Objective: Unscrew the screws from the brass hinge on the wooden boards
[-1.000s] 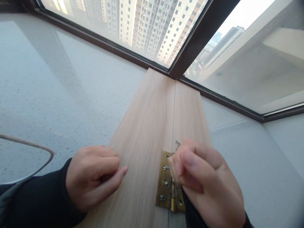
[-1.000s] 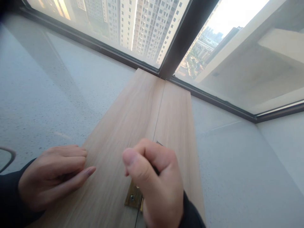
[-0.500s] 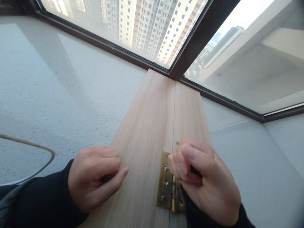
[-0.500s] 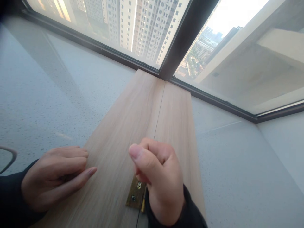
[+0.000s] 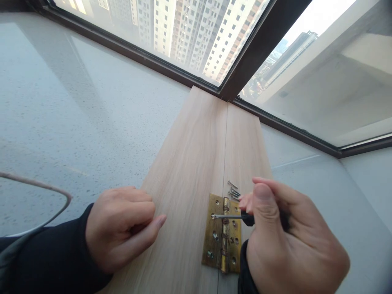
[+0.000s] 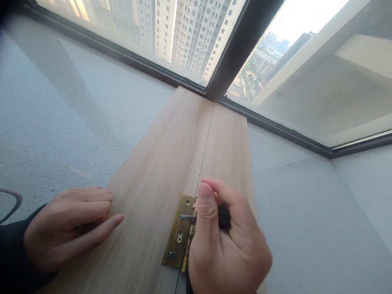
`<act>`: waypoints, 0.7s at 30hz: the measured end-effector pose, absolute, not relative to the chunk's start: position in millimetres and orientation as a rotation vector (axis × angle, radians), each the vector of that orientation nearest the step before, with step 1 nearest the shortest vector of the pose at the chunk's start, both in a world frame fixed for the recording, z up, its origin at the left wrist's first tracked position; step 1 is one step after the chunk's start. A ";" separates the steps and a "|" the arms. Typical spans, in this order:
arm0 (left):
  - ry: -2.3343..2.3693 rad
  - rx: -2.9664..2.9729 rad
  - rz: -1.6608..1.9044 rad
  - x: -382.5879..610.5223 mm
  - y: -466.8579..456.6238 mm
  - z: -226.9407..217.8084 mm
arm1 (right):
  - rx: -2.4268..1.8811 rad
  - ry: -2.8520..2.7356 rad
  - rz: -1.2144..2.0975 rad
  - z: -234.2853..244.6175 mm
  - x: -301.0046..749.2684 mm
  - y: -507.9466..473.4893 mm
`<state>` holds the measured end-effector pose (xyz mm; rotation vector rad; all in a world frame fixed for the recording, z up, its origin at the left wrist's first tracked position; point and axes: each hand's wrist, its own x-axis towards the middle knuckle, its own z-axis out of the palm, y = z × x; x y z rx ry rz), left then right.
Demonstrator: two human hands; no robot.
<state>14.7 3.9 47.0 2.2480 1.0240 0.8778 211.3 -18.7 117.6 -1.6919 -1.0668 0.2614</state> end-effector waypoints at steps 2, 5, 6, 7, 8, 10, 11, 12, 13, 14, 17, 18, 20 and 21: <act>1.027 2.264 0.873 14.3 3.9 47.6 | -1.825 -1.087 0.039 116.7 207.6 -26.9; 1.034 2.264 0.867 13.4 3.6 47.2 | -1.764 -1.051 0.193 115.5 204.9 -33.5; 1.035 2.261 0.864 13.1 3.6 46.9 | -1.701 -1.032 0.273 115.1 205.2 -34.2; 1.034 2.259 0.861 12.8 3.5 46.7 | -1.633 -1.019 0.354 114.5 206.1 -34.2; 1.033 2.259 0.859 12.7 3.6 46.5 | -1.565 -1.013 0.437 114.0 207.5 -33.7; 1.032 2.261 0.858 12.7 3.8 46.8 | -1.423 -0.992 0.597 113.4 211.0 -30.9; 1.032 2.262 0.860 12.9 4.0 47.2 | -1.334 -0.989 0.703 113.7 212.9 -28.6; 1.032 2.262 0.863 13.2 4.2 47.7 | -1.248 -0.981 0.823 114.5 214.9 -25.4; 1.032 2.261 0.867 13.5 4.4 48.3 | -1.179 -0.973 0.941 115.9 217.0 -21.7; 1.030 2.258 0.871 13.8 4.6 48.7 | -1.131 -0.972 1.056 117.8 219.0 -17.4; 1.021 2.247 0.884 14.2 5.2 48.9 | -1.087 -1.004 1.344 124.5 223.7 -6.1; 1.018 2.245 0.885 14.1 5.3 48.5 | -1.085 -1.015 1.379 126.2 224.3 -4.5; 1.012 2.240 0.889 13.8 5.4 47.2 | -1.120 -1.020 1.342 127.3 223.3 -6.8; 1.009 2.239 0.891 13.6 5.4 46.5 | -1.162 -1.025 1.269 126.7 221.8 -10.6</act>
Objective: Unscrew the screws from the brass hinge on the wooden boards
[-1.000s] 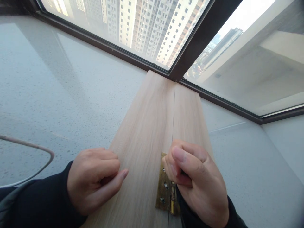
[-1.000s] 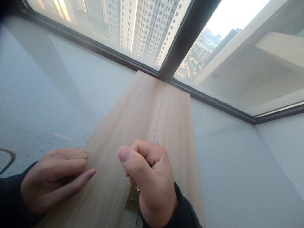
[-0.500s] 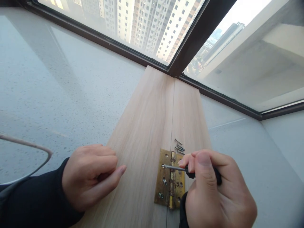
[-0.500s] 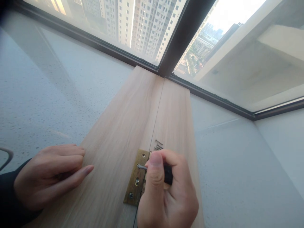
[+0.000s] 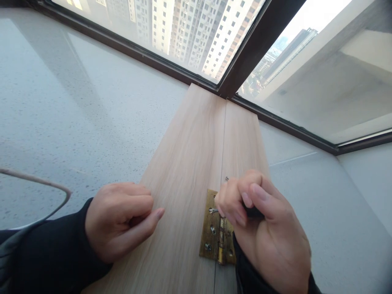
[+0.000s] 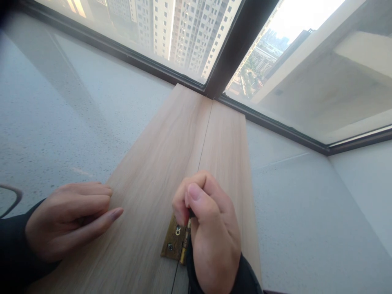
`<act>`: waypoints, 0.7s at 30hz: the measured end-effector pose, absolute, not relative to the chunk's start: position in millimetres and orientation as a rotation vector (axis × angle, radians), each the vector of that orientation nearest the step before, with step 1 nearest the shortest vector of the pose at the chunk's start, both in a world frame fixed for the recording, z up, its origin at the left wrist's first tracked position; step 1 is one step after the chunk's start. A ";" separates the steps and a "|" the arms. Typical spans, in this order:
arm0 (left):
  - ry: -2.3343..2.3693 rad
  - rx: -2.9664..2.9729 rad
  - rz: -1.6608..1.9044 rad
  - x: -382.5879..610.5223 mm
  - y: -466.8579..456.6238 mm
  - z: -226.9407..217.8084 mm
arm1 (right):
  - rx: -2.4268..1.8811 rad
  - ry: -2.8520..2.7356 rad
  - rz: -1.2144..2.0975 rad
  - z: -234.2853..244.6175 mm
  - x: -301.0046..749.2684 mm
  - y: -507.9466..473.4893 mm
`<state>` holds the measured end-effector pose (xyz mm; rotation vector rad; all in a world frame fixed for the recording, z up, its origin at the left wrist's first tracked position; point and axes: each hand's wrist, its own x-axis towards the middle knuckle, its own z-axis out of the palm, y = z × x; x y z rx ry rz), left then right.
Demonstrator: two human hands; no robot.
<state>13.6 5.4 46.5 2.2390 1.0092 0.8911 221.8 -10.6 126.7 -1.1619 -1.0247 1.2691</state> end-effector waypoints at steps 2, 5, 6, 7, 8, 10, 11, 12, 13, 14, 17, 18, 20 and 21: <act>1.005 2.236 0.895 13.0 5.5 45.4 | -1.250 -1.044 1.087 123.4 217.5 -21.2; 1.015 2.238 0.889 12.5 5.7 45.1 | -1.251 -0.995 0.878 117.8 212.6 -33.0; 1.018 2.237 0.885 12.5 5.8 45.2 | -1.213 -0.965 0.881 117.0 212.2 -33.3; 1.018 2.233 0.883 12.5 5.8 45.4 | -1.176 -0.960 0.933 117.2 212.7 -31.3; 1.015 2.226 0.884 12.6 5.8 45.6 | -1.150 -0.971 1.014 118.4 214.0 -27.5; 1.005 2.210 0.889 13.0 5.9 45.8 | -1.140 -1.027 1.213 123.0 218.0 -16.8; 1.001 2.203 0.893 13.2 5.8 45.9 | -1.142 -1.046 1.289 125.7 220.4 -11.6; 1.002 2.200 0.897 13.5 5.8 46.0 | -1.142 -1.060 1.345 128.2 222.6 -7.6; 1.004 2.198 0.900 13.7 5.7 46.0 | -1.144 -1.062 1.373 130.1 224.4 -5.2; 1.007 2.198 0.902 13.9 5.7 46.1 | -1.156 -1.054 1.382 131.2 225.7 -4.8; 1.013 2.209 0.898 13.9 5.5 46.0 | -1.223 -0.990 1.277 130.6 225.2 -12.0; 1.014 2.212 0.894 13.6 5.4 45.8 | -1.210 -0.967 1.226 129.9 223.7 -15.2; 1.016 2.219 0.885 12.9 5.1 45.5 | -1.169 -0.958 1.189 128.9 220.2 -18.9; 1.015 2.220 0.882 12.4 5.0 45.3 | -1.159 -0.965 1.206 128.8 218.9 -18.9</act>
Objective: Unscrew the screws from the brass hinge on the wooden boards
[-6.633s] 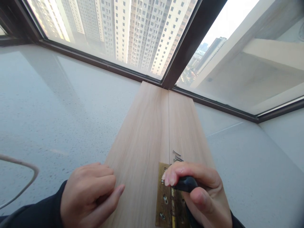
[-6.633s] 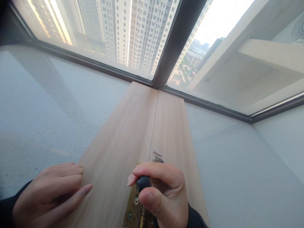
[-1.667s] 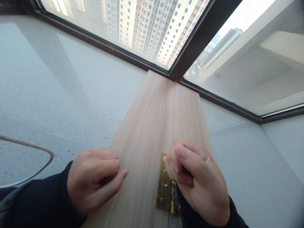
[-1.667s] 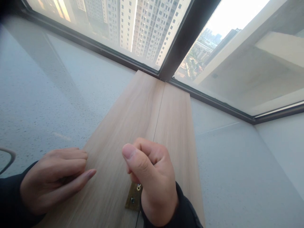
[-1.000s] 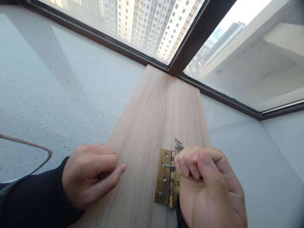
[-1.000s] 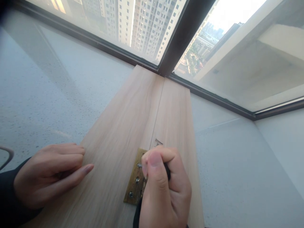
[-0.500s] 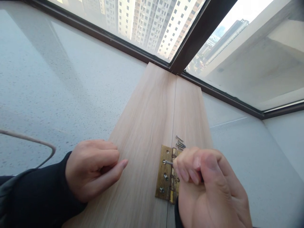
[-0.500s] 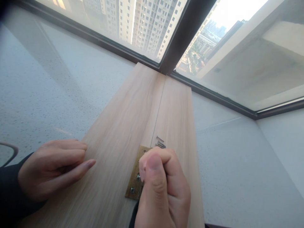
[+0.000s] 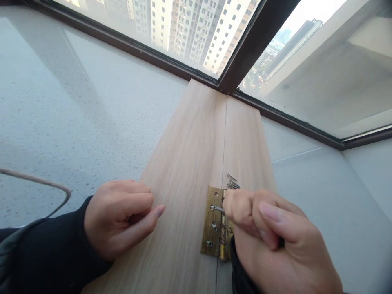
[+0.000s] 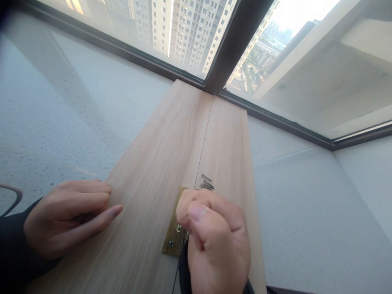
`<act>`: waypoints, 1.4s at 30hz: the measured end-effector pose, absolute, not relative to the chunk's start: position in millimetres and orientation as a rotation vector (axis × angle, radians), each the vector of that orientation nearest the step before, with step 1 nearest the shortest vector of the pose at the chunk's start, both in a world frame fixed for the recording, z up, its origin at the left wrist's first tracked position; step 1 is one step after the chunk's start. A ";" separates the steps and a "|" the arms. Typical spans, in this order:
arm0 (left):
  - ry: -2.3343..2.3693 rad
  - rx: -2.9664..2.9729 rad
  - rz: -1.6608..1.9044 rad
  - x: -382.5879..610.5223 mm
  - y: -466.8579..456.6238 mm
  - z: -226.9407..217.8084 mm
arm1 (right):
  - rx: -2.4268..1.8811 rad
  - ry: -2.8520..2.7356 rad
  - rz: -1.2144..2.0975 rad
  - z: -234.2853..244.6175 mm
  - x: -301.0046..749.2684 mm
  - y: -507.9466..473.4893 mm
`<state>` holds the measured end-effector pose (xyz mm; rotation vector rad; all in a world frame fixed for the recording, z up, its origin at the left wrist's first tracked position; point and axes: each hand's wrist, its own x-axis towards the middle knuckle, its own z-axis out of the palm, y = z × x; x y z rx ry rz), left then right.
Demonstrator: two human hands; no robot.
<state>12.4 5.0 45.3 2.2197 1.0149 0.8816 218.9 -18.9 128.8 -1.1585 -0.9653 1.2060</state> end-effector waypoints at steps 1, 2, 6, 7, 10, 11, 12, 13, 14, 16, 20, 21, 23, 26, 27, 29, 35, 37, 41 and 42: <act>1.013 2.218 0.880 12.0 4.9 45.2 | -1.159 -0.978 1.250 128.8 218.2 -17.8; 1.009 2.217 0.879 11.7 4.8 45.1 | -1.164 -0.996 1.305 128.7 218.3 -16.0; 0.995 2.227 0.885 11.0 4.9 45.4 | -1.069 -1.035 1.314 122.4 222.7 -10.5; 0.990 2.230 0.889 11.0 5.0 45.5 | -1.066 -1.041 1.205 119.0 223.0 -11.2; 0.983 2.246 0.896 10.9 5.4 45.3 | -1.139 -1.034 0.744 107.7 217.8 -17.1; 0.984 2.251 0.897 10.7 5.5 45.3 | -1.153 -1.040 0.612 104.7 214.4 -19.1; 0.986 2.254 0.898 10.5 5.6 45.2 | -1.157 -1.062 0.507 102.7 210.9 -20.6; 0.988 2.254 0.898 10.3 5.6 45.1 | -1.151 -1.107 0.418 101.9 207.9 -21.4; 0.990 2.253 0.898 10.0 5.6 45.1 | -1.150 -1.167 0.342 102.7 205.9 -21.3; 0.990 2.249 0.897 9.6 5.5 45.0 | -1.196 -1.370 0.225 109.4 207.0 -19.4; 1.000 2.262 0.883 9.5 5.3 44.0 | -1.569 -2.034 -0.013 138.8 227.4 -13.5; 1.002 2.273 0.877 9.5 5.3 43.7 | -1.661 -2.170 -0.176 147.1 233.5 -12.6; 1.007 2.299 0.869 9.7 5.2 43.4 | -1.794 -2.388 -0.524 161.2 243.4 -11.6; 1.007 2.315 0.873 10.2 5.1 43.9 | -1.749 -2.650 -0.693 172.0 251.3 -10.5; 1.006 2.314 0.871 10.5 5.2 44.3 | -1.697 -2.724 -0.608 173.0 253.0 -9.8; 1.003 2.308 0.871 11.1 5.5 45.1 | -1.612 -2.821 -0.341 173.0 256.9 -8.4; 0.990 2.282 0.893 13.0 5.9 46.3 | -1.543 -2.838 0.185 175.6 271.8 -8.1; 0.988 2.276 0.891 13.1 5.5 46.1 | -1.525 -2.826 0.337 176.3 272.5 -8.3; 0.989 2.272 0.883 12.9 5.2 46.2 | -1.487 -2.817 0.181 169.1 271.5 -6.4; 0.992 2.273 0.882 12.8 5.3 46.4 | -1.488 -2.825 0.020 166.8 272.1 -6.2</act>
